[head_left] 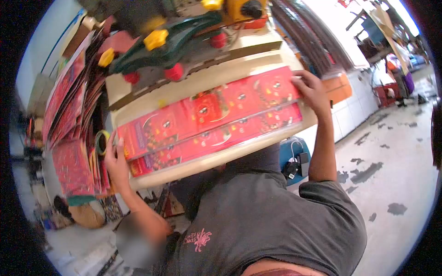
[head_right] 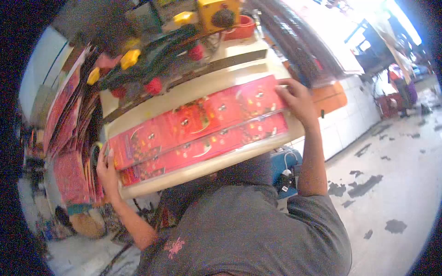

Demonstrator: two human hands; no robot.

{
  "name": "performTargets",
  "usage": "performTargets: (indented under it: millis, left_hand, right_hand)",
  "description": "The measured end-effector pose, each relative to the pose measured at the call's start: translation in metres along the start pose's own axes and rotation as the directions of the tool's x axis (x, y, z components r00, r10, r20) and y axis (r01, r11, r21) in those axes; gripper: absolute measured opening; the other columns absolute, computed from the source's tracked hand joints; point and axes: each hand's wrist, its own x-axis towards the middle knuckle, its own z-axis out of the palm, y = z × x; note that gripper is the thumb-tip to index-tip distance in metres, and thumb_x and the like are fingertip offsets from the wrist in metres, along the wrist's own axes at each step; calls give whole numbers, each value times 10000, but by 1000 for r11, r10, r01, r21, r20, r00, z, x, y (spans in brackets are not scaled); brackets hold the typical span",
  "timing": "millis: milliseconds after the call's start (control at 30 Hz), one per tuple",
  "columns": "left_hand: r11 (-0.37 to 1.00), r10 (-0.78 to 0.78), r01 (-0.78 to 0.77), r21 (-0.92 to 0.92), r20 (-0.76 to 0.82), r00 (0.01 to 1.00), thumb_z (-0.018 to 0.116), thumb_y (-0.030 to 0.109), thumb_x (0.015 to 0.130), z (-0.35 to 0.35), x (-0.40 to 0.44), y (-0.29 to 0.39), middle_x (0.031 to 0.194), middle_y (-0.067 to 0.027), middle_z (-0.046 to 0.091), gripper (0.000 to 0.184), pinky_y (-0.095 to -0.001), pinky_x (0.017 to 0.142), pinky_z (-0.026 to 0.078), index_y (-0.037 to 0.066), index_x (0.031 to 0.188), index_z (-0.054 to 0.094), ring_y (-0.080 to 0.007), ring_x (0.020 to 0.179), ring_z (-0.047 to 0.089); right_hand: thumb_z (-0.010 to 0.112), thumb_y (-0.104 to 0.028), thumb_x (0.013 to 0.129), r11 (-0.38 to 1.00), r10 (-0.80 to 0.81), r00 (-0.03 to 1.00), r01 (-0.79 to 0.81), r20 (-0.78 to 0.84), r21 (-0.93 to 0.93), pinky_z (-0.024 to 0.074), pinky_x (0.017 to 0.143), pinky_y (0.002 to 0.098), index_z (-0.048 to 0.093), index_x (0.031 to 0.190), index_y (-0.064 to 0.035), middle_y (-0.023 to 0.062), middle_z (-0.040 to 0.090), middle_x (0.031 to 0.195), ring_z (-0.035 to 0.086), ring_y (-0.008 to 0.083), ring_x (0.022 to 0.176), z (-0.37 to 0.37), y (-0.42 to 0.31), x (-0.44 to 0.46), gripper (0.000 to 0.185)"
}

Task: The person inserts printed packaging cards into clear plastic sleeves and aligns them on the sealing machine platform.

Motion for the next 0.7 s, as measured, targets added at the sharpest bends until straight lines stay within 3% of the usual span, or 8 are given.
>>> performTargets:
  millis: [67,133,233,300,333,400,500,700]
  left_hand:
    - [972,-54,50,231,9,999,595,305,1058,1,9,4,752,-1,454,454,-281,631,363,69,1445,586,-111,684,356]
    - [967,11,-12,256,4,1000,594,324,1055,7,22,-9,737,-19,444,459,-295,631,371,82,1446,588,-129,675,361]
    - [939,109,-101,330,-5,994,599,352,1049,8,41,-20,736,-66,487,455,-319,645,406,91,1422,611,-161,677,414]
    - [938,104,-98,332,-2,995,602,348,1048,11,52,-34,839,-129,658,423,-311,718,467,87,1378,652,-164,742,541]
    - [939,106,-101,328,1,994,602,348,1048,14,56,-41,839,-129,658,423,-311,718,467,87,1378,652,-164,742,541]
    - [943,92,-71,325,-50,994,603,353,1048,17,61,-50,1046,-183,747,407,-308,817,505,84,1343,682,-185,864,651]
    - [942,79,-72,327,-9,997,595,364,1052,17,63,-55,1141,-194,749,410,-309,870,510,90,1344,685,-190,939,682]
    - [920,90,-79,384,-11,996,575,378,1061,17,65,-53,1137,-208,750,417,-319,866,514,92,1345,681,-182,943,683]
  right_hand:
    - [699,-297,978,995,-27,1000,26,-11,-97,499,666,300,680,1195,-18,50,698,831,622,127,725,7,-12,4,353]
    - [716,-299,952,970,-23,997,6,-71,-241,499,644,324,681,1203,-44,94,686,787,630,158,677,15,-26,8,360]
    - [706,-283,946,955,-103,993,80,-65,-287,502,630,346,687,1210,-88,106,664,735,638,182,654,29,-37,20,328]
    - [687,-334,956,933,-103,993,78,-53,-351,521,649,384,702,1218,-159,108,682,737,685,235,690,37,-39,30,315]
    - [679,-377,957,897,-142,987,98,-72,-431,529,659,408,709,1223,-201,118,695,756,699,271,712,42,-32,36,320]
    - [650,-480,958,844,-188,977,110,-97,-524,549,689,466,725,1225,-308,139,725,807,722,352,772,47,-20,46,326]
    - [631,-481,972,813,-201,971,93,-128,-574,556,693,467,738,1209,-313,146,732,816,722,353,772,50,-15,45,310]
    - [609,-495,981,774,-192,968,48,-162,-631,557,702,484,767,1160,-309,157,748,873,722,370,799,55,-16,45,303]
